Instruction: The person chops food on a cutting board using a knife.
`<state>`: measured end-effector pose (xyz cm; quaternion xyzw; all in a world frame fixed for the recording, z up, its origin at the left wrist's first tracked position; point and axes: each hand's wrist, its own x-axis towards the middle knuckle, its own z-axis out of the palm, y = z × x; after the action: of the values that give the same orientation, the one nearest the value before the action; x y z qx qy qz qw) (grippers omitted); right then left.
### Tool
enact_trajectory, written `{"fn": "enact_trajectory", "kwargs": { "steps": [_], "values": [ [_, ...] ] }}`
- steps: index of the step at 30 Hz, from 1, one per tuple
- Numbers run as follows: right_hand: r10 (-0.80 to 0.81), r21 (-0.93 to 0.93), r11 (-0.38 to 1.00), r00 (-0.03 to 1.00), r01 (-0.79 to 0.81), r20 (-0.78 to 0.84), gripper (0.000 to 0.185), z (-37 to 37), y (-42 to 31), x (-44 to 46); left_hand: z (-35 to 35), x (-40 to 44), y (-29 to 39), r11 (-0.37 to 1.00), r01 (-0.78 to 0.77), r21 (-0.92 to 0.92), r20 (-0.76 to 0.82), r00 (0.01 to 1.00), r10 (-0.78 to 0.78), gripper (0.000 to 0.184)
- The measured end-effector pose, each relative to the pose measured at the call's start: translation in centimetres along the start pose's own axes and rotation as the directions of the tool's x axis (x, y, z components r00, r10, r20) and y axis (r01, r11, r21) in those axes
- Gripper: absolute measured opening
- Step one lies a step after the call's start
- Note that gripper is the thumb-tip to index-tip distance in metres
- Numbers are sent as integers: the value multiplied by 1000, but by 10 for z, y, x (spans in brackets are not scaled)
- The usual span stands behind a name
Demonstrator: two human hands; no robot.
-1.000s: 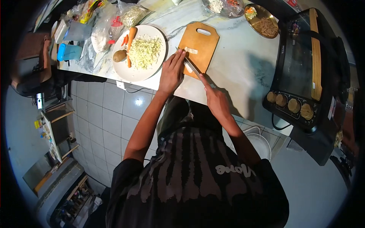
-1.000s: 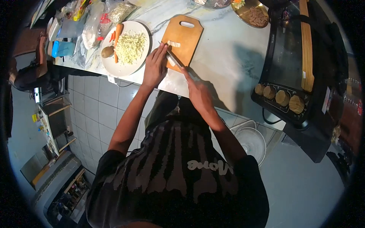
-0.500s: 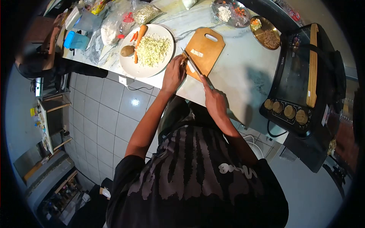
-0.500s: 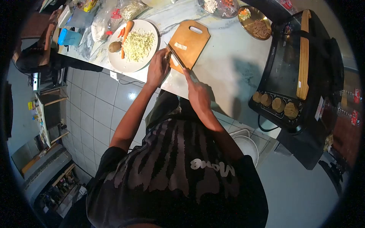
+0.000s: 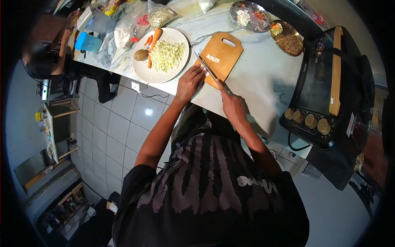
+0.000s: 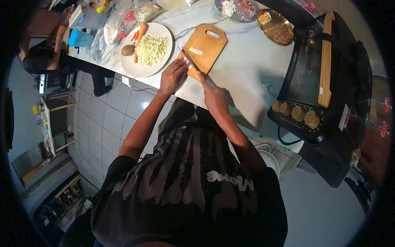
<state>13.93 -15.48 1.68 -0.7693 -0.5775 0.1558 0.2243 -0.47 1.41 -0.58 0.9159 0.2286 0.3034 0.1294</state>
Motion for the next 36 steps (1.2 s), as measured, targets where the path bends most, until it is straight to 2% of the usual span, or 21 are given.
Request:
{"fn": "enact_trajectory", "kwargs": {
  "steps": [2,4,8,10,11,13,17,19,22,23,25,29,31,33,36],
  "values": [
    [-12,5,1000,1000,12,6,67,3,0,2,-1,2,-1,1000,-5,5,4,1000,5,34],
    [-28,-112,993,998,22,-49,70,15,-4,12,-2,-1,4,1000,6,1,10,1000,-6,34],
    [-26,-101,995,997,19,-71,75,7,-6,9,-4,3,2,999,-29,13,-9,1000,29,29],
    [87,-116,991,981,-68,171,68,-14,-2,-9,0,2,2,1000,-3,-14,-51,999,3,30],
    [86,-124,990,981,-65,175,68,-14,-3,-8,1,2,1,1000,3,-19,-57,998,-4,30],
    [1,-143,990,1000,0,9,73,-7,-7,-8,1,0,0,999,-1,-32,-23,1000,0,32],
    [-7,-137,991,998,-1,-57,73,5,-11,18,1,0,-1,999,9,-44,-26,1000,-10,30],
    [7,-191,982,999,-1,31,74,-10,-13,14,2,1,0,1000,-15,-21,-37,999,14,29],
    [56,-138,990,994,-43,93,77,-14,-14,8,2,3,-2,998,-59,-3,-36,998,58,29],
    [86,-130,989,993,-75,86,77,-9,-16,10,2,1,-1,999,-50,-1,-34,998,50,29],
    [18,-96,995,999,-14,50,73,-1,-12,27,2,1,0,999,-35,-4,-34,999,34,30],
    [11,-103,995,1000,-9,26,76,-8,-16,29,-2,3,3,1000,-19,-24,-20,1000,18,33],
    [123,-162,983,974,-92,192,72,-26,-18,22,-5,6,6,999,-7,-37,-28,1000,6,33],
    [98,-135,988,982,-76,160,71,-22,-11,18,-8,9,10,996,57,-74,-28,998,-59,29],
    [67,-79,995,993,-60,98,68,-20,-2,19,-11,18,7,991,65,-114,-7,998,-66,22]
  ]
}}
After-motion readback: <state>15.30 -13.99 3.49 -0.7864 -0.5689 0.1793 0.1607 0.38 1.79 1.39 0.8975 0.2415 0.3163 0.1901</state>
